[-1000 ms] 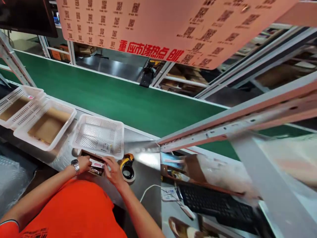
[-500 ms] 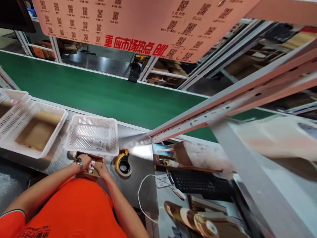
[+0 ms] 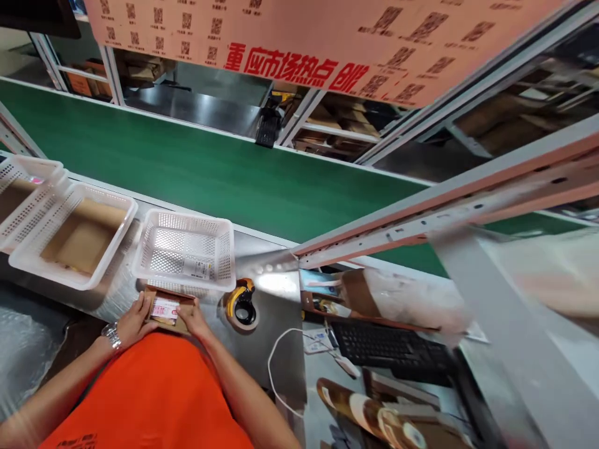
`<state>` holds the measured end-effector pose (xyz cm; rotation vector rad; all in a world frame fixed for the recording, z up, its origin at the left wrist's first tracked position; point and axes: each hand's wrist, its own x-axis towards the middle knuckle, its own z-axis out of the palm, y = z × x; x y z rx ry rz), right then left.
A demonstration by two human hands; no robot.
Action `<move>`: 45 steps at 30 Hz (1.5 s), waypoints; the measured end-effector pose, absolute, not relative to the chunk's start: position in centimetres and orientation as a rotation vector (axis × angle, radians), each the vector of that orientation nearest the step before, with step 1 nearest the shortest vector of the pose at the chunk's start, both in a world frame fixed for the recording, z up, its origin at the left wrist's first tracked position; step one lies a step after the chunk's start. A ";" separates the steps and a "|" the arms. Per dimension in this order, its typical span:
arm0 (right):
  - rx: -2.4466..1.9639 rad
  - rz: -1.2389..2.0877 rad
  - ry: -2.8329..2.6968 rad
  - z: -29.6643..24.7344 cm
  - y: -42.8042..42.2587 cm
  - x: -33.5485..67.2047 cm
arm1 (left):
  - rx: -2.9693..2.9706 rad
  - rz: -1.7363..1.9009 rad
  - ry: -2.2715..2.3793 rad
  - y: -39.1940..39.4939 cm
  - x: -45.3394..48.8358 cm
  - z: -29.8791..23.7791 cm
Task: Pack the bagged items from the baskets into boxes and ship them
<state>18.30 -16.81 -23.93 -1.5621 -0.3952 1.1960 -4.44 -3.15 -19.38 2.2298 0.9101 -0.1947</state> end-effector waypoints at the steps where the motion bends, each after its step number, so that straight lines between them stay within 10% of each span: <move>1: -1.567 1.215 -0.385 -23.9 -16.8 18.2 | 2.229 -0.213 0.904 -3.0 -4.2 -19.6; 23: -1.577 1.363 -0.210 -22.6 -19.3 20.7 | 1.656 0.077 1.195 -1.1 -1.6 -21.6; 35: -1.754 0.830 -0.088 -22.7 -14.9 29.2 | 1.624 0.190 1.035 1.4 0.3 -22.4; 41: -2.539 0.052 -0.511 -25.1 -22.4 28.3 | 1.567 0.214 0.979 2.1 0.5 -23.6; 45: -2.724 0.108 -0.707 -25.8 -24.6 28.1 | 1.498 0.205 0.926 2.4 0.4 -24.2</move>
